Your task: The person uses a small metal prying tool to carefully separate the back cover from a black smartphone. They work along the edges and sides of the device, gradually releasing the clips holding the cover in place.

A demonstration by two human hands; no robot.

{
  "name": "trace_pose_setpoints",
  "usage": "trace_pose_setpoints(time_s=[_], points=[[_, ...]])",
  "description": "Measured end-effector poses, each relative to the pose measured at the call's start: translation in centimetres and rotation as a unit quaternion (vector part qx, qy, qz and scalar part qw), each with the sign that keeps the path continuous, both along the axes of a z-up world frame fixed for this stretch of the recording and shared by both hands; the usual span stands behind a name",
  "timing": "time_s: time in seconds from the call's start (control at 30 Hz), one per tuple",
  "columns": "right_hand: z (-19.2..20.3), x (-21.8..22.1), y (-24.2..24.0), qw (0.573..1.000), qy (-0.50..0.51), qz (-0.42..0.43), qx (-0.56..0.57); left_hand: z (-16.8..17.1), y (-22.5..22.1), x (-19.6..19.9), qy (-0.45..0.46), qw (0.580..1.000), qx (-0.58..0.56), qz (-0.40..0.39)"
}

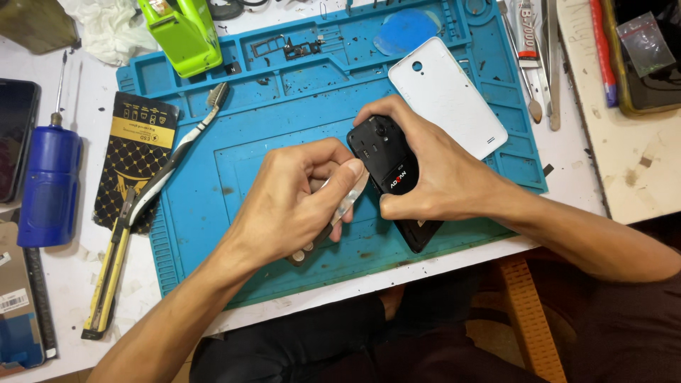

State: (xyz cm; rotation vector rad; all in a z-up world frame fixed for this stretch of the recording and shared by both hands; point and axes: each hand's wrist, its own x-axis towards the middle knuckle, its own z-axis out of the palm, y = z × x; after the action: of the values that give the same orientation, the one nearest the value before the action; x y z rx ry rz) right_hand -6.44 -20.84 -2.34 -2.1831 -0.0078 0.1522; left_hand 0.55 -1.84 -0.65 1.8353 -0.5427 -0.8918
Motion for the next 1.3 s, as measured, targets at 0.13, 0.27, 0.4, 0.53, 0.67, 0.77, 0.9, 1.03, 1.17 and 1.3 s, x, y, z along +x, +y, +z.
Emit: trace_pose_setpoints(time_s=[0.13,0.27,0.4,0.53,0.67,0.77,0.9,1.03,1.17,1.3], points=[[0.2,-0.2,0.0,1.000,0.022,-0.015,0.009,0.1,-0.2,0.0,0.025,0.999,-0.018,0.006],[0.3,-0.2,0.2,1.000,0.019,-0.010,0.008,-0.5,0.1,0.1,0.020,0.999,-0.032,0.011],[0.2,-0.2,-0.1,0.999,0.037,-0.017,0.011,0.6,-0.1,-0.5,-0.035,0.999,-0.006,-0.002],[0.1,-0.3,-0.2,0.998,0.019,-0.015,0.053,0.5,0.0,-0.4,-0.074,0.997,-0.007,-0.006],[-0.2,-0.5,-0.2,0.997,-0.026,-0.005,0.078,0.3,0.2,-0.8,-0.098,0.993,-0.064,-0.007],[0.5,-1.1,0.6,0.979,-0.024,-0.045,0.197,0.6,0.3,-1.2,-0.130,0.983,-0.128,-0.012],[-0.3,-1.3,0.6,0.974,-0.098,-0.051,0.199,0.4,0.4,-1.6,-0.169,0.975,-0.145,-0.020],[-1.3,-0.7,-0.4,0.948,-0.165,-0.077,0.260,0.3,0.9,-1.4,-0.226,0.964,-0.136,-0.018],[-3.0,-0.2,-1.5,0.903,-0.183,-0.114,0.372,-1.8,1.0,-1.7,-0.323,0.935,-0.129,-0.068],[-3.3,-0.1,-1.2,0.905,-0.185,-0.117,0.364,-2.8,1.1,-1.9,-0.358,0.918,-0.136,-0.101]])
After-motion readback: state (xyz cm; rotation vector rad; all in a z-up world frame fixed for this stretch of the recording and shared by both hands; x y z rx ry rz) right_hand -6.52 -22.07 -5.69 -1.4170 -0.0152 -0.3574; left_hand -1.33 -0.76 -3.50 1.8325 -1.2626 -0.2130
